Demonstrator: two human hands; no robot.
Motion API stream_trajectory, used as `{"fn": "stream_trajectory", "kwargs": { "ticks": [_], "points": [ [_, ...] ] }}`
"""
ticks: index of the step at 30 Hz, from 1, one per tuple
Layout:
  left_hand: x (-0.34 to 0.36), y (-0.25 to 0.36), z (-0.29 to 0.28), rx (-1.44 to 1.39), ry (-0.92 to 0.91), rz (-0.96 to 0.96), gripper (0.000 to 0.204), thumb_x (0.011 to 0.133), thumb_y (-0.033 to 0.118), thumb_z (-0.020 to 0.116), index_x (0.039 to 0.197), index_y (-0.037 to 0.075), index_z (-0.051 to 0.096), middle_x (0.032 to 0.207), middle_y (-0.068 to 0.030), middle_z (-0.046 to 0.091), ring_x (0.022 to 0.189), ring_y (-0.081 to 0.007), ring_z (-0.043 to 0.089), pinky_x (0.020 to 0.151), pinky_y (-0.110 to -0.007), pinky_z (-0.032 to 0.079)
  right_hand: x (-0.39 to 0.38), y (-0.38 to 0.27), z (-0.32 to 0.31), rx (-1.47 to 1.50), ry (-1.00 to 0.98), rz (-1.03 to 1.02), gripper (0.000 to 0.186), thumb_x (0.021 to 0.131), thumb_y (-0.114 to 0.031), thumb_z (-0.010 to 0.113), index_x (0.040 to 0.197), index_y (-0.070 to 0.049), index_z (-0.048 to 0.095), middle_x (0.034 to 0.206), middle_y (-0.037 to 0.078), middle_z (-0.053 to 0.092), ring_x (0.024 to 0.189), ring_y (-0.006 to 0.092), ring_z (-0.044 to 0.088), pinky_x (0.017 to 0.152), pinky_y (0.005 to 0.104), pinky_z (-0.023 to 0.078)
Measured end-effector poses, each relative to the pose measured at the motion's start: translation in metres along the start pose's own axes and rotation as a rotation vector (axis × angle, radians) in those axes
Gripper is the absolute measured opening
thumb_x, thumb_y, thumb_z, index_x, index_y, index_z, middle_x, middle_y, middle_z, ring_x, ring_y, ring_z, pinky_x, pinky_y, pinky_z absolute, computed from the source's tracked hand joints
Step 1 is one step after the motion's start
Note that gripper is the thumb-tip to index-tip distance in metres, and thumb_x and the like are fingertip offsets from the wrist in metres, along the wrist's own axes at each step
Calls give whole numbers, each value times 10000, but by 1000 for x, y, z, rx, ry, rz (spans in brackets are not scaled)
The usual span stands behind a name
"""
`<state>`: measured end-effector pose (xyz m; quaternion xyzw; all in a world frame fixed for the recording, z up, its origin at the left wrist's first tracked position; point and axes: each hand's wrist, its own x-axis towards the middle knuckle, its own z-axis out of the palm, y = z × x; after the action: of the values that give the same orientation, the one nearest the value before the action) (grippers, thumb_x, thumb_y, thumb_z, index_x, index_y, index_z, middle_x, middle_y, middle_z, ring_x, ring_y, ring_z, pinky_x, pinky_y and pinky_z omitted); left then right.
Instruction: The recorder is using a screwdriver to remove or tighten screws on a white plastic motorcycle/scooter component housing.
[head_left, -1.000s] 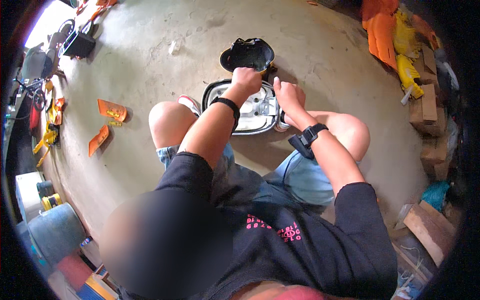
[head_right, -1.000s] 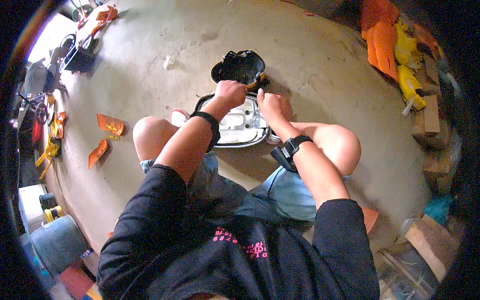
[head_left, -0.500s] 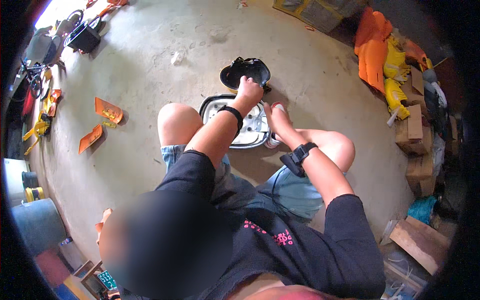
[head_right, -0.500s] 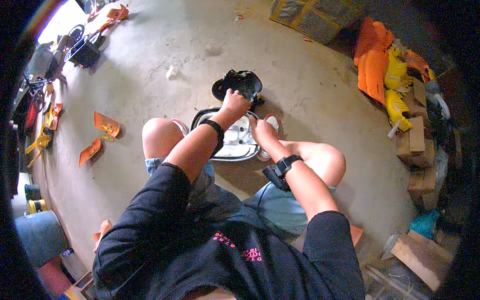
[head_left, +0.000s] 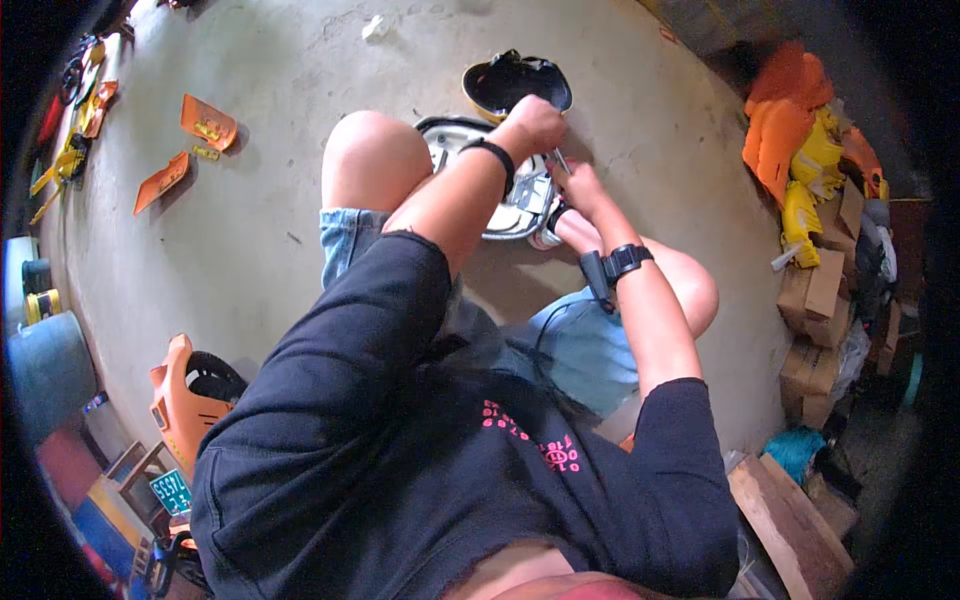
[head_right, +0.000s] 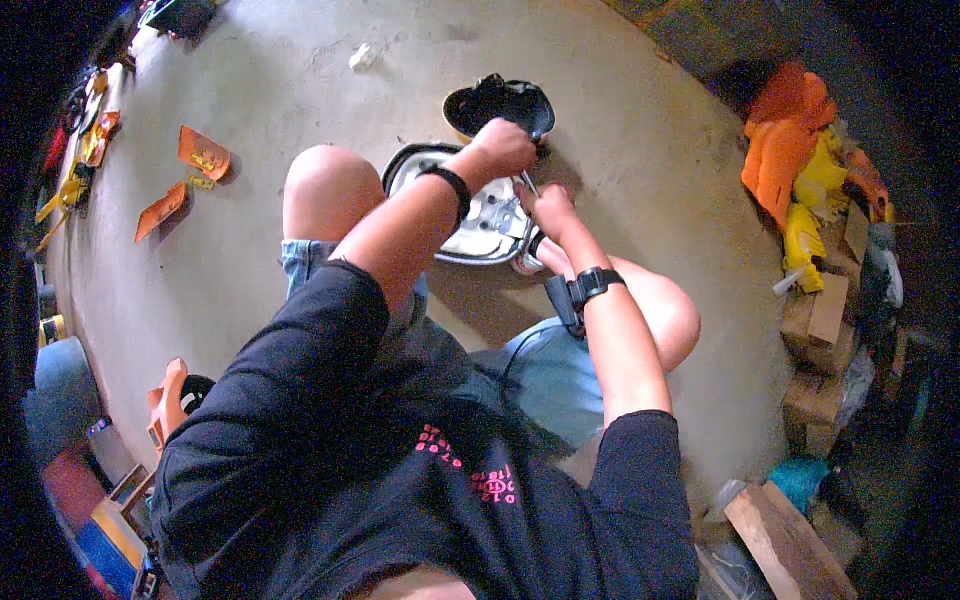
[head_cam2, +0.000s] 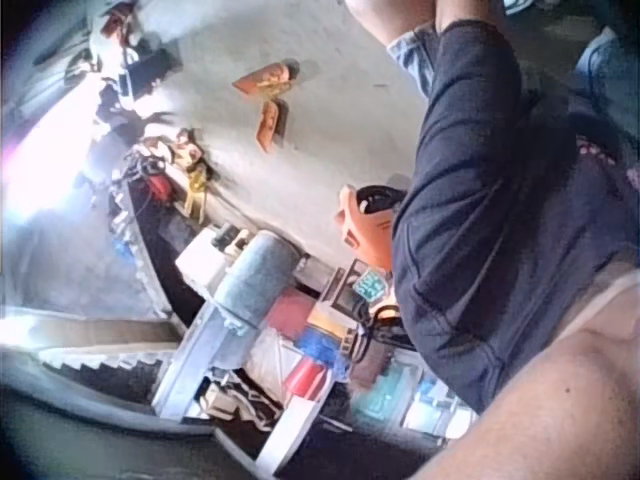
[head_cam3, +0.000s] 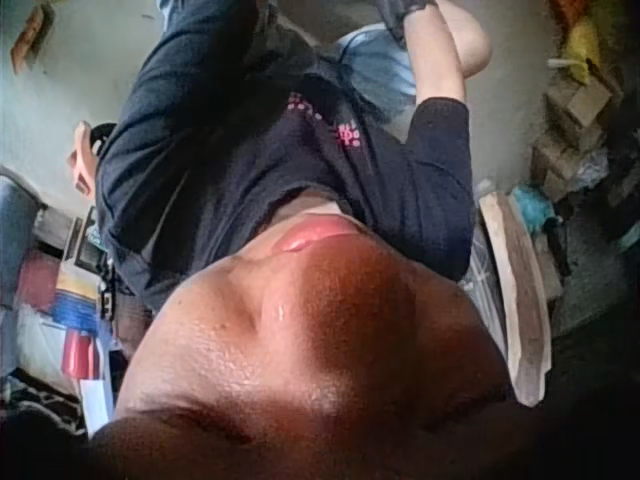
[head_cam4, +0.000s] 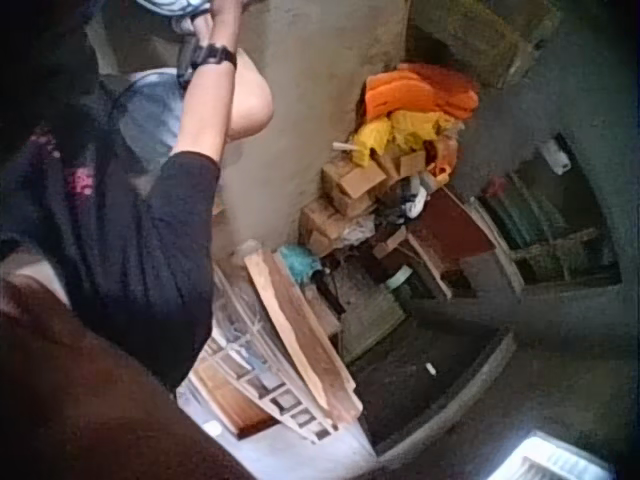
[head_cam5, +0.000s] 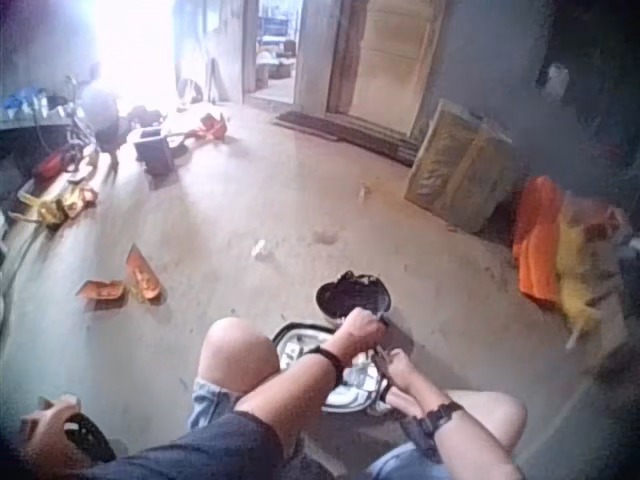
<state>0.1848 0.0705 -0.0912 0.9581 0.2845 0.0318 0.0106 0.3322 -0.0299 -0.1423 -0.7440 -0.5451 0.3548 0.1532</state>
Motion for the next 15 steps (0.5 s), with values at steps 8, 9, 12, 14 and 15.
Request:
{"fn": "stream_trajectory", "kwargs": {
  "ticks": [8, 9, 12, 14, 15],
  "points": [
    [20, -6, 4, -10, -28, 159, 161, 754, 217, 584, 703, 121, 704, 744, -60, 685, 701, -262, 669, 607, -402, 525, -14, -17, 25, 124, 134, 89, 558, 878, -489, 545, 622, 2, 613, 573, 122, 585, 534, 218, 552, 542, 377, 427],
    [28, 0, 3, -159, -48, 116, 151, 751, 232, 599, 703, 131, 700, 758, -34, 683, 736, -240, 661, 640, -388, 516, -16, -25, 40, 195, 200, 125, 522, 900, -480, 506, 696, -16, 633, 615, 106, 599, 555, 227, 555, 549, 368, 435],
    [43, 20, 1, 175, 303, 729, 135, 736, 303, 643, 706, 179, 686, 808, 50, 656, 864, -161, 613, 749, -318, 461, -33, -37, 76, 527, 363, -73, 414, 916, -429, 474, 970, -43, 613, 710, 56, 591, 663, 203, 578, 611, 359, 467],
    [44, 20, -1, 128, 50, 469, 128, 692, 339, 677, 730, 217, 669, 830, 86, 633, 915, -130, 572, 775, -292, 423, -39, -32, 73, 21, 398, -180, 439, 921, -441, 449, 961, -36, 614, 657, 53, 573, 658, 207, 586, 610, 369, 472],
    [44, 18, -3, 30, -74, 293, 127, 699, 339, 670, 750, 222, 677, 845, 85, 632, 947, -124, 559, 783, -299, 418, -40, -28, 68, 15, 381, -181, 439, 921, -441, 449, 961, -36, 614, 657, 53, 573, 658, 207, 586, 610, 369, 472]
  ]
}}
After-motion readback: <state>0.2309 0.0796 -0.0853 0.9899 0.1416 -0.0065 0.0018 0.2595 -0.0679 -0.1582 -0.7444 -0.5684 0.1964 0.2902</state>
